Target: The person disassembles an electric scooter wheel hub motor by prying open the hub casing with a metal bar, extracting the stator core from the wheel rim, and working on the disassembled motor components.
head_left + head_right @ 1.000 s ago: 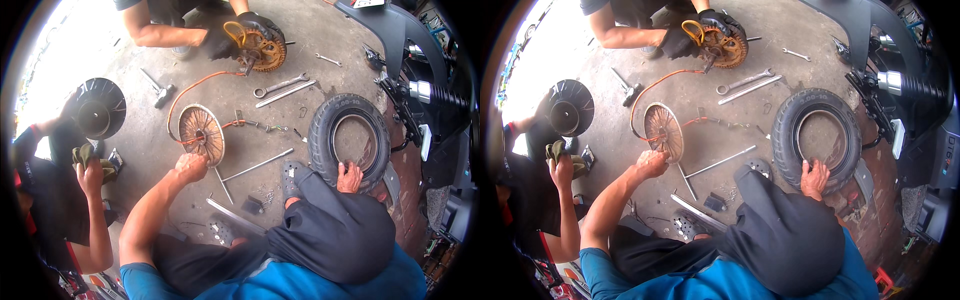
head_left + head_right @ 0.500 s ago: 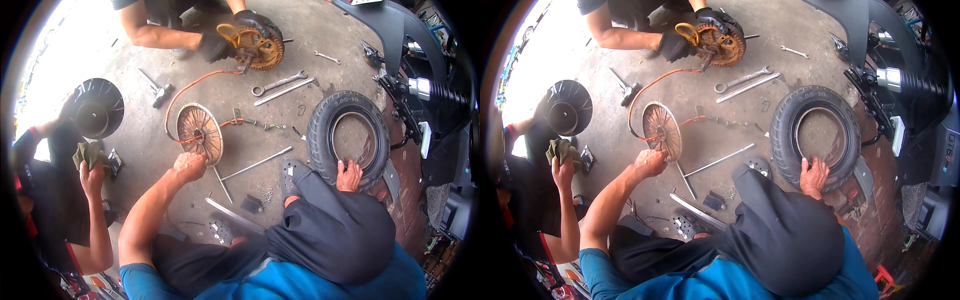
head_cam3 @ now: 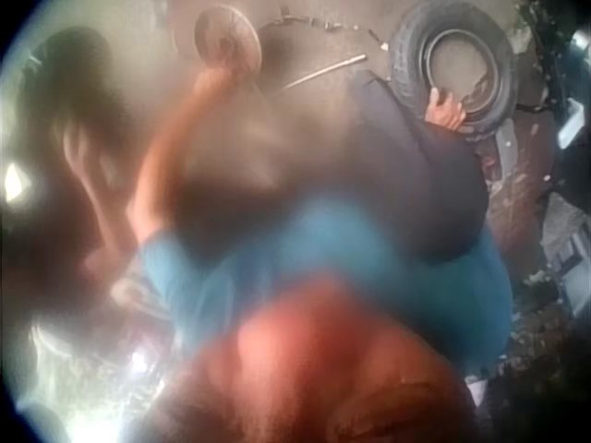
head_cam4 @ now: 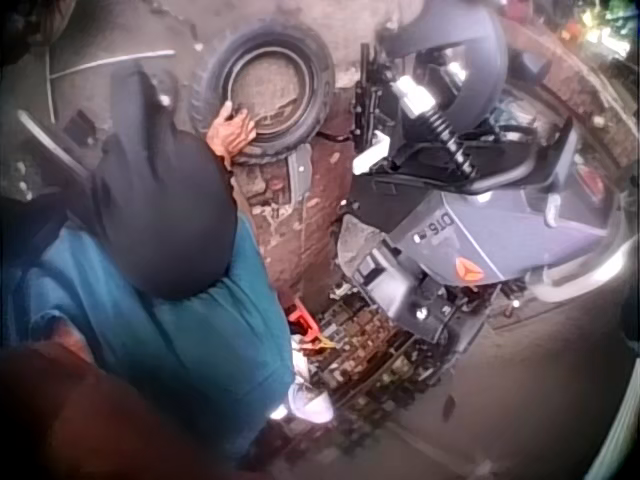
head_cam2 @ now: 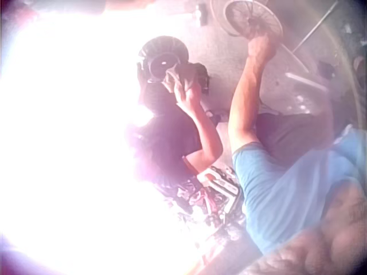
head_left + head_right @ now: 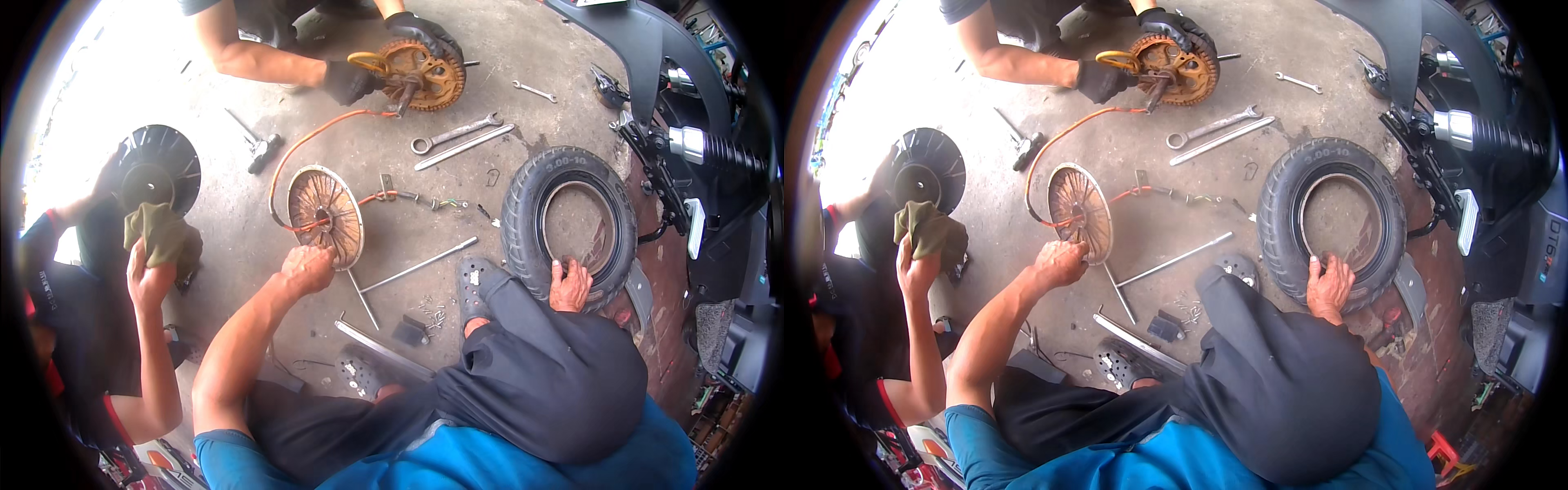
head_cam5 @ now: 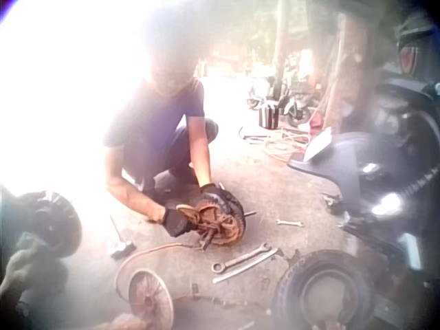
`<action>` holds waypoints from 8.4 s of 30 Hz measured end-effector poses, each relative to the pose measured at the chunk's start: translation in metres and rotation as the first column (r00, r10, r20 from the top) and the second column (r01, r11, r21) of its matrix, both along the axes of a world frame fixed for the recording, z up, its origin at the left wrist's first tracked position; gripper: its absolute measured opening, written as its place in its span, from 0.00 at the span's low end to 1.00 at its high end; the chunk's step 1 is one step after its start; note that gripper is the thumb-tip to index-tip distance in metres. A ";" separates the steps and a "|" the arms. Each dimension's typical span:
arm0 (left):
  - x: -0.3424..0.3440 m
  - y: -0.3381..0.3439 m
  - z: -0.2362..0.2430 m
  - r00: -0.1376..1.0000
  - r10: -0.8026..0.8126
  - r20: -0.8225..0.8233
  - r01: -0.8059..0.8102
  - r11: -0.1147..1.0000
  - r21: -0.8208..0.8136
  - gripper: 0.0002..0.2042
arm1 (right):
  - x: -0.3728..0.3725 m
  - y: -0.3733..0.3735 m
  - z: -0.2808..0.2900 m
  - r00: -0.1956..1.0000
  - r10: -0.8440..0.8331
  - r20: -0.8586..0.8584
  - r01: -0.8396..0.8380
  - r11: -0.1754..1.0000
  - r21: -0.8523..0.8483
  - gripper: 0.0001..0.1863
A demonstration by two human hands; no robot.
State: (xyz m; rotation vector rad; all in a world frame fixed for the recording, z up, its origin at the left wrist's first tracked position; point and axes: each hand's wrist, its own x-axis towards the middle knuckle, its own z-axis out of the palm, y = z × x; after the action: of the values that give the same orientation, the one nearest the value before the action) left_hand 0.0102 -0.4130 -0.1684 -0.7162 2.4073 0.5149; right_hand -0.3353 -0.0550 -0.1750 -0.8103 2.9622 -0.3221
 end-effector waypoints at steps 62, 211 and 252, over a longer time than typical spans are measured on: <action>0.003 0.006 -0.028 0.999 0.023 -0.047 -0.022 1.000 0.021 0.09 | -0.129 0.124 -0.205 0.830 0.325 -0.453 -0.400 0.914 -0.076 0.21; 0.018 -0.017 -0.007 0.942 0.017 -0.334 -0.064 0.989 -0.131 0.21 | -0.003 0.019 -0.020 0.942 0.319 -0.102 -0.309 0.946 0.102 0.24; 0.018 -0.018 -0.009 0.967 0.025 -0.254 -0.045 0.996 -0.073 0.09 | -0.003 0.018 -0.013 0.950 0.309 -0.048 -0.304 0.947 0.102 0.27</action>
State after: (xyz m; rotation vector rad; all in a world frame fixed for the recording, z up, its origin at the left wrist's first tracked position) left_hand 0.0278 -0.4310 -0.1770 -0.7678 2.6692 0.5590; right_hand -0.3380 -0.0369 -0.1875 -1.2677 2.8175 -0.1411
